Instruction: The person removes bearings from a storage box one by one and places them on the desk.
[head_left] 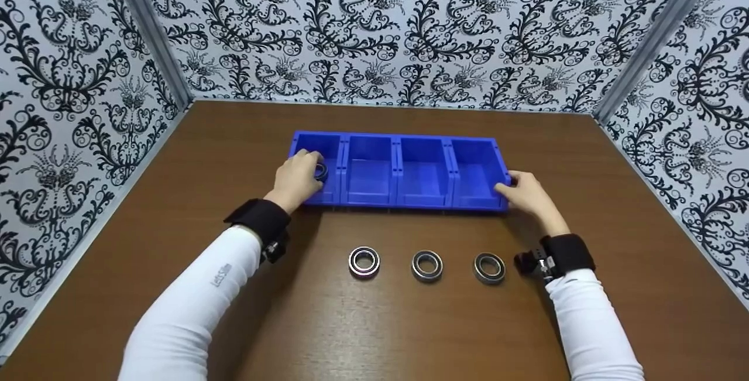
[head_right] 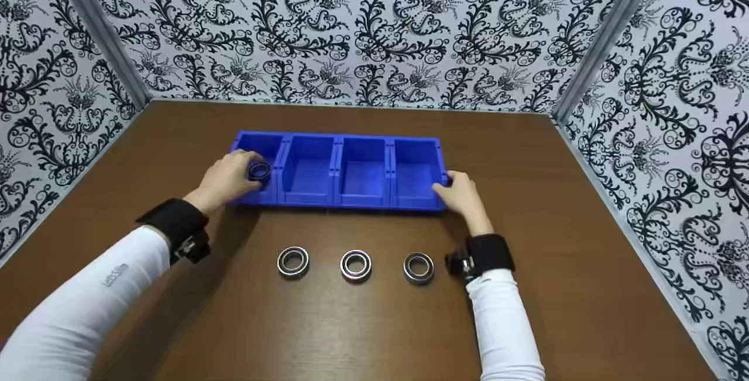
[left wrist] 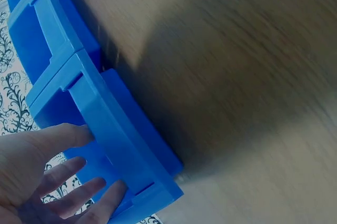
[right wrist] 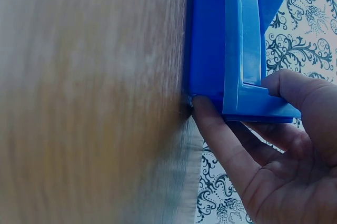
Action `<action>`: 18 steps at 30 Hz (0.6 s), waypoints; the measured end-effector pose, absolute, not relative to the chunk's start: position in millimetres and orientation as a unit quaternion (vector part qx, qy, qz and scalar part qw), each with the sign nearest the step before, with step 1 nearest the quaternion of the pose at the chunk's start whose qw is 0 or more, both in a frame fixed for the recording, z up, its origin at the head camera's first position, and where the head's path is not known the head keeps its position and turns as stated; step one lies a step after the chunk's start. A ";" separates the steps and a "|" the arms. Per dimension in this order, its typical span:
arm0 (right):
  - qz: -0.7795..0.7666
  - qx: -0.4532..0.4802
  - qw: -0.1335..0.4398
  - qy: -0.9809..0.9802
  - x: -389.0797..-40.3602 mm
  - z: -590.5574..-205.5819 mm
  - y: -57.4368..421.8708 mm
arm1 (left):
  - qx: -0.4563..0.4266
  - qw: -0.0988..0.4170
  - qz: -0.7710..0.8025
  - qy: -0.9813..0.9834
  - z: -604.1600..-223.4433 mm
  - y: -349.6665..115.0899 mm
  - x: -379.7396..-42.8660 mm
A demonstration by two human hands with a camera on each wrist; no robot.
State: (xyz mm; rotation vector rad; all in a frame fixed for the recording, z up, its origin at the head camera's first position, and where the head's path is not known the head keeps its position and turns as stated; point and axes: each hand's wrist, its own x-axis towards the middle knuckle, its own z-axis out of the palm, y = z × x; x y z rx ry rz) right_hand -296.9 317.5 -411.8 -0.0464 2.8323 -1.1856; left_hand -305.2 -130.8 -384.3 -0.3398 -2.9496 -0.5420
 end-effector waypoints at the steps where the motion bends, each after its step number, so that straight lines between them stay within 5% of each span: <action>1: -0.385 -0.015 0.035 0.922 -297.0 -411.8 317.7 | -0.113 0.063 -0.176 -0.976 -384.7 -130.4 -305.8; 18: -0.395 -0.020 0.037 0.918 -297.9 -411.3 318.3 | -0.083 0.045 -0.148 -0.984 -389.0 -121.2 -321.1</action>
